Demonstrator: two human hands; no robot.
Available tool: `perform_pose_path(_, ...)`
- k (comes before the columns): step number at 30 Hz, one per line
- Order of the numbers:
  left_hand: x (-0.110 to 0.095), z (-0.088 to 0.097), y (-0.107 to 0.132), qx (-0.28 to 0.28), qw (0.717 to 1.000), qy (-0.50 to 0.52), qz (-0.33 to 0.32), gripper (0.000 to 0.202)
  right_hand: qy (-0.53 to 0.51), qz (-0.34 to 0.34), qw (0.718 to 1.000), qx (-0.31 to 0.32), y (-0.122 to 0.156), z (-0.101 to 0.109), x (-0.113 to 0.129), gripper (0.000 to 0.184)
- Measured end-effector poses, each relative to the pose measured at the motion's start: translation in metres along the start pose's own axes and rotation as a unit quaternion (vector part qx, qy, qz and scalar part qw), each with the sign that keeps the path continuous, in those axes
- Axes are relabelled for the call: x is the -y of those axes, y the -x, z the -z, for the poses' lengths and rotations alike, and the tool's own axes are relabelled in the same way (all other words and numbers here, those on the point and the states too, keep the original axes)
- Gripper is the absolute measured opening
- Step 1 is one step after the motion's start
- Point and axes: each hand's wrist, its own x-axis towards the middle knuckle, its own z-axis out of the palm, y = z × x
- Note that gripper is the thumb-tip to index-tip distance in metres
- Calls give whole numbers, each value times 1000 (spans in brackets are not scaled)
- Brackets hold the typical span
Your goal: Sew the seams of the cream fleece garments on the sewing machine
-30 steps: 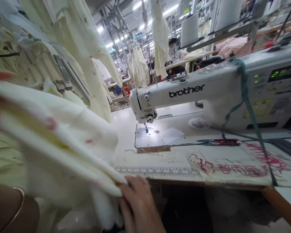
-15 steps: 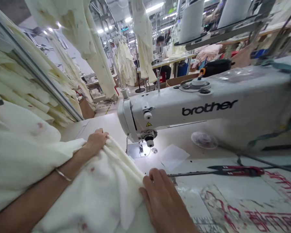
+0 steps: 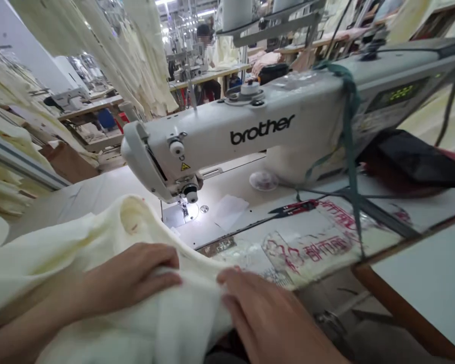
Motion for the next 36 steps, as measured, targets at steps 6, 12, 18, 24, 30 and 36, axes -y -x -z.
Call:
perform_pose_path(6,-23,-19,-30,-38,978,-182,92,20,9,-72,995,67,-40,3,-21,10)
perform_pose_path(12,-39,-37,-46,-95,989,-114,8,25,-3,-57,994,88,-46,5,-28,14)
perform_pose_path(18,-11,-34,-45,-84,996,32,-30,22,-83,-49,981,170,-62,24,-22,6)
perform_pose_path(24,-12,-16,-38,-53,988,146,-9,26,-135,-84,951,266,-92,36,-14,7)
perform_pose_path(30,-16,-12,-41,-41,987,155,30,29,-124,-92,948,278,-104,42,-13,8)
perform_pose_path(36,-16,-20,-43,-78,975,203,46,17,-112,-104,956,252,-96,36,-15,9)
